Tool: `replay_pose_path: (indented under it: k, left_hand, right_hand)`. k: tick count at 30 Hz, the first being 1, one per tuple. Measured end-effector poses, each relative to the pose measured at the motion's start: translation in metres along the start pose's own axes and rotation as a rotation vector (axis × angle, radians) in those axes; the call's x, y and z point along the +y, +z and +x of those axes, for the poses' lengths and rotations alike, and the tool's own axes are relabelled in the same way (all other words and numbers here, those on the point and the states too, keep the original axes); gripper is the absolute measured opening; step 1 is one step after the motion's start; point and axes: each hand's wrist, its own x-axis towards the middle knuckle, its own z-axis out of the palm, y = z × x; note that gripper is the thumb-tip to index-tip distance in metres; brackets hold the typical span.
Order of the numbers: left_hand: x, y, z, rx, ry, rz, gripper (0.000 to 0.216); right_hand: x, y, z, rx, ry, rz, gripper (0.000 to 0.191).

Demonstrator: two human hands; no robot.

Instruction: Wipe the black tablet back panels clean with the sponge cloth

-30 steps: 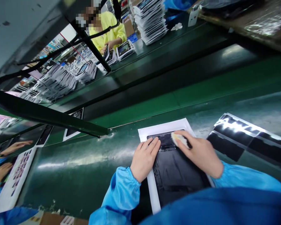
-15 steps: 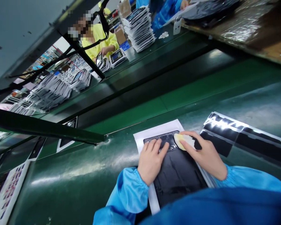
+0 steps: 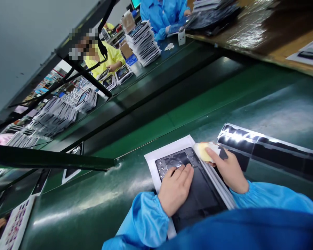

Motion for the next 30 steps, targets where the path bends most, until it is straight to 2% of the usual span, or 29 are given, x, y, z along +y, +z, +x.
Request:
replay_pose_path:
  k: [4, 7, 12, 16, 18, 23, 26, 30]
  left_hand:
    - [-0.008, -0.003, -0.012, 0.001, -0.070, -0.031, 0.033]
    - [-0.009, -0.004, -0.014, -0.018, -0.115, -0.065, 0.027]
    - [-0.016, 0.002, 0.008, 0.013, -0.181, -0.123, 0.026]
    - [-0.034, 0.010, 0.030, 0.036, -0.357, -0.164, 0.018]
    - [-0.041, 0.015, 0.036, 0.046, -0.390, -0.148, 0.018]
    - [-0.057, 0.028, 0.041, 0.137, -0.325, -0.127, 0.019]
    - [-0.069, 0.034, 0.041, 0.182, -0.283, -0.197, 0.019]
    - [-0.086, 0.028, 0.040, 0.198, -0.248, -0.321, 0.025]
  right_hand:
    - [0.002, -0.002, 0.003, -0.066, -0.010, 0.002, 0.027]
    - [-0.004, -0.001, 0.002, -0.149, -0.006, -0.019, 0.033]
    - [-0.010, 0.000, 0.002, -0.219, 0.013, -0.045, 0.040]
    - [-0.009, -0.002, 0.002, -0.244, 0.024, -0.029, 0.040]
    - [-0.009, -0.003, 0.003, -0.258, 0.028, -0.016, 0.040]
    - [-0.004, -0.002, 0.004, -0.260, -0.002, 0.023, 0.039]
    - [0.001, -0.001, 0.007, -0.249, -0.052, 0.040, 0.036]
    - [-0.002, -0.005, 0.008, -0.248, -0.143, 0.071, 0.035]
